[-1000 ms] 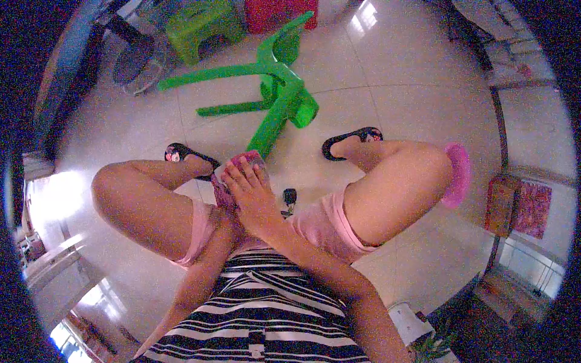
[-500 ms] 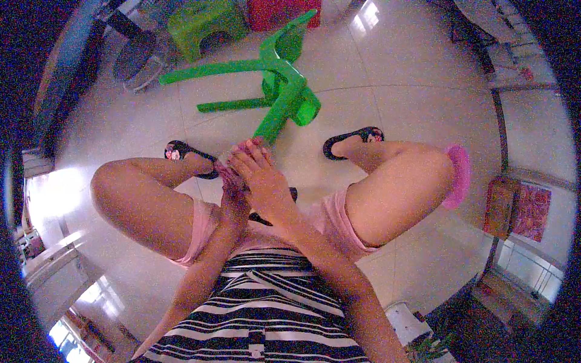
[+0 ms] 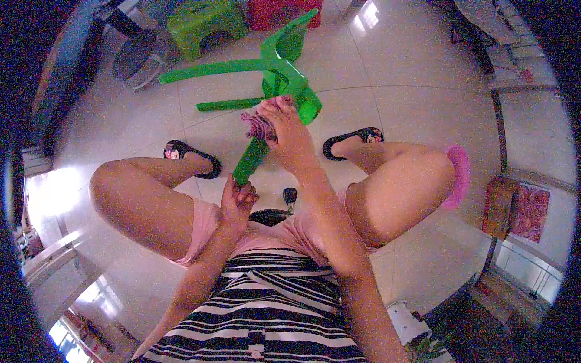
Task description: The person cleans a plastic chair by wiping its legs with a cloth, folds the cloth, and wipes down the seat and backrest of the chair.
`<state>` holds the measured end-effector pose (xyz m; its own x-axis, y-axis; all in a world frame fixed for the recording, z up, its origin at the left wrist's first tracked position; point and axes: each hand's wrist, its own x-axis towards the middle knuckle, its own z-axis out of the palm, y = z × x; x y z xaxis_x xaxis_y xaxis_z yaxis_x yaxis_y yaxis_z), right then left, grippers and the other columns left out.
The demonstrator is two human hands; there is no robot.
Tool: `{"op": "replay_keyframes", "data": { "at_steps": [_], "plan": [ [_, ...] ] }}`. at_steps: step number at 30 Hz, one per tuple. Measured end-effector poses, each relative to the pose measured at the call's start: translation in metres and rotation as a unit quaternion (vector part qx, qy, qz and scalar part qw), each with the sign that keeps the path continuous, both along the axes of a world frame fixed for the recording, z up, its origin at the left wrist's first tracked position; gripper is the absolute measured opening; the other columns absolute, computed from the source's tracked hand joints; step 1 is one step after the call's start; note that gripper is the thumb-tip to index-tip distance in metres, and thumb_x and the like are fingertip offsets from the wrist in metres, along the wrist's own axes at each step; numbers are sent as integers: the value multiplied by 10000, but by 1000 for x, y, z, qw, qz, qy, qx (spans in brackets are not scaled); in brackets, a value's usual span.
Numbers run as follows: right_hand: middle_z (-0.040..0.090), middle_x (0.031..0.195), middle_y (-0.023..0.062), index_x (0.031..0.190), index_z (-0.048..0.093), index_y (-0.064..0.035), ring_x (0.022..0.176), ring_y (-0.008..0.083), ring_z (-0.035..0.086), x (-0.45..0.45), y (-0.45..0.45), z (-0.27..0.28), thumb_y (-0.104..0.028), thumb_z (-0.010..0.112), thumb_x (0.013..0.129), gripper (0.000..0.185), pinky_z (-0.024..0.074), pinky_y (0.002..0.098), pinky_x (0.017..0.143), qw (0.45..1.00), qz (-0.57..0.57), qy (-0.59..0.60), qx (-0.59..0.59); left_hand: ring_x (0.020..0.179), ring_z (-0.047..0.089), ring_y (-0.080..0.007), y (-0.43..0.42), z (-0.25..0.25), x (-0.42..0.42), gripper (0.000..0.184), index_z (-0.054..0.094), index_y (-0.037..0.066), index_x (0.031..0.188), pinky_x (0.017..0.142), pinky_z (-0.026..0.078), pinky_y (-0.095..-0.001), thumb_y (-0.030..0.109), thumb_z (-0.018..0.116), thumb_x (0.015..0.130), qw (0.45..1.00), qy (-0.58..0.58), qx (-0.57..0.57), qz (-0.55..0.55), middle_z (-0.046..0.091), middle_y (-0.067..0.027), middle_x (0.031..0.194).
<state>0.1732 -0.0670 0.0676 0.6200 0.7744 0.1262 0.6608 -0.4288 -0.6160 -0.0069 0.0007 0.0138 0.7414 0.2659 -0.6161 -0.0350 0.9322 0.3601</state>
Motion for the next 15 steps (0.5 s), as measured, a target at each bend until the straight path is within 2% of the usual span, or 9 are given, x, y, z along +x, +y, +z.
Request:
{"op": "replay_keyframes", "data": {
  "at_steps": [10,15],
  "plan": [
    [439,1316,63,1236,475,-117,1289,277,309,50,1,-13,-106,614,765,491,288,379,1045,999,-23,-30,28,511,328,-92,1,-1,-1,346,485,115,882,568,322,-250,419,334,949,1000,-16,-3,-9,284,43,510],
    [465,1286,96,1224,487,-110,1275,299,329,60,4,-16,-114,641,744,504,279,392,1053,999,-16,-31,19,514,334,-92,1,2,0,346,483,113,873,570,326,-249,414,332,951,1000,-11,4,-2,288,41,511]
  ]
}}
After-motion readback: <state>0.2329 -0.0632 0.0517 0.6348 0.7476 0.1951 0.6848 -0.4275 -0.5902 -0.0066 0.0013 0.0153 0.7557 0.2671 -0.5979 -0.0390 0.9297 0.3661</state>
